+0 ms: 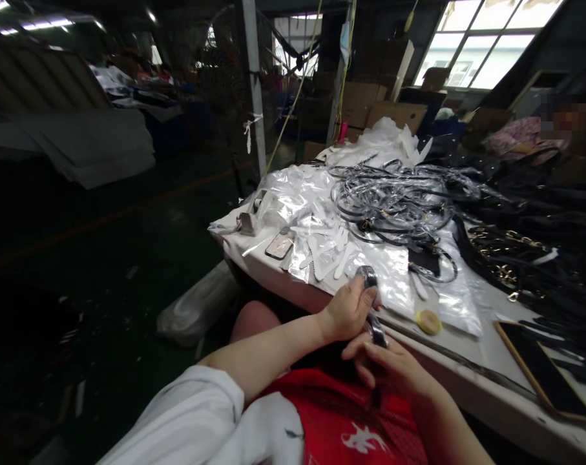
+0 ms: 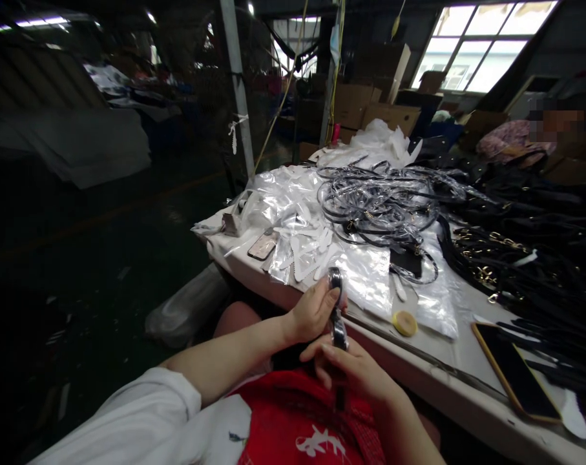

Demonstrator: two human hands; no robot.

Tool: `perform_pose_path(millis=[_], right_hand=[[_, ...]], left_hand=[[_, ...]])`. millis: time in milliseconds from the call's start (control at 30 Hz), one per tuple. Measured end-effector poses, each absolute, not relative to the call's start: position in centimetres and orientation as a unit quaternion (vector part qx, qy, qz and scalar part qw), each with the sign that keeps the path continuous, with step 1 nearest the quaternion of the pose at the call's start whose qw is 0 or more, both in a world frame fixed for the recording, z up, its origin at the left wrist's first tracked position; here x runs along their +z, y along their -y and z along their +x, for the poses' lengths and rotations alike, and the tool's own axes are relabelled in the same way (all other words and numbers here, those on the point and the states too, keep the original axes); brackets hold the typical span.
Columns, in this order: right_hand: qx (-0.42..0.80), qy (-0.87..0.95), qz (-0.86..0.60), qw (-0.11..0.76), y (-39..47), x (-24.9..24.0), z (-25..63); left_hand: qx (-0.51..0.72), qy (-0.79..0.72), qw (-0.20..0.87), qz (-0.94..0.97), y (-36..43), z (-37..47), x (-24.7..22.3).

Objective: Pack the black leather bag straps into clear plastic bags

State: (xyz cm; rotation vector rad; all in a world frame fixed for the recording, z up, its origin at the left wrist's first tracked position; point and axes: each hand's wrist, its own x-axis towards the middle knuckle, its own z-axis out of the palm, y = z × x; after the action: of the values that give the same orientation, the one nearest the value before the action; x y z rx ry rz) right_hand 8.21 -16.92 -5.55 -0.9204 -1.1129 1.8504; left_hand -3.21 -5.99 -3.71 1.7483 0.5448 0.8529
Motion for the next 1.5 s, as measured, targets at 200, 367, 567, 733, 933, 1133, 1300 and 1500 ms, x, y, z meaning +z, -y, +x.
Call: perform_pose_path(millis=[200, 367, 567, 733, 933, 1133, 1300, 1500], right_hand=[[0.731, 0.382, -0.361, 0.436, 18.5, -4.6, 11.0], [0.727, 0.332, -0.412, 0.436, 19.3, -4.9, 12.4], [0.600, 0.452, -0.578, 0.318, 18.9, -4.3, 14.6], [0.463, 0.605, -0.599, 0.246, 18.0, -4.9, 14.4], [0.391, 0.502, -0.619, 0.461, 16.8, -9.7, 7.5], [0.400, 0.458, -0.611, 0.507, 15.6, -11.6, 5.1], [0.377, 0.492, -0.659, 0.427, 16.4, -11.7, 7.9], [0.447, 0.618, -0.603, 0.234, 17.9, -9.4, 9.8]], left_hand=[[0.218, -0.149, 0.222, 0.939, 7.1, -4.8, -6.5], [0.166, -0.135, 0.172, 0.962, 7.3, -5.2, -7.3], [0.064, -0.169, 0.295, 0.938, 6.4, -6.6, -6.1], [-0.044, -0.154, 0.714, 0.682, 5.8, -7.4, -6.0], [0.095, -0.146, 0.925, 0.337, 5.0, -6.7, -7.1], [0.153, -0.163, 0.945, 0.238, 5.1, -6.8, -8.7], [0.250, -0.313, 0.839, 0.367, 5.4, -6.7, -10.7], [0.111, -0.220, 0.631, 0.735, 5.7, -7.5, -11.0]])
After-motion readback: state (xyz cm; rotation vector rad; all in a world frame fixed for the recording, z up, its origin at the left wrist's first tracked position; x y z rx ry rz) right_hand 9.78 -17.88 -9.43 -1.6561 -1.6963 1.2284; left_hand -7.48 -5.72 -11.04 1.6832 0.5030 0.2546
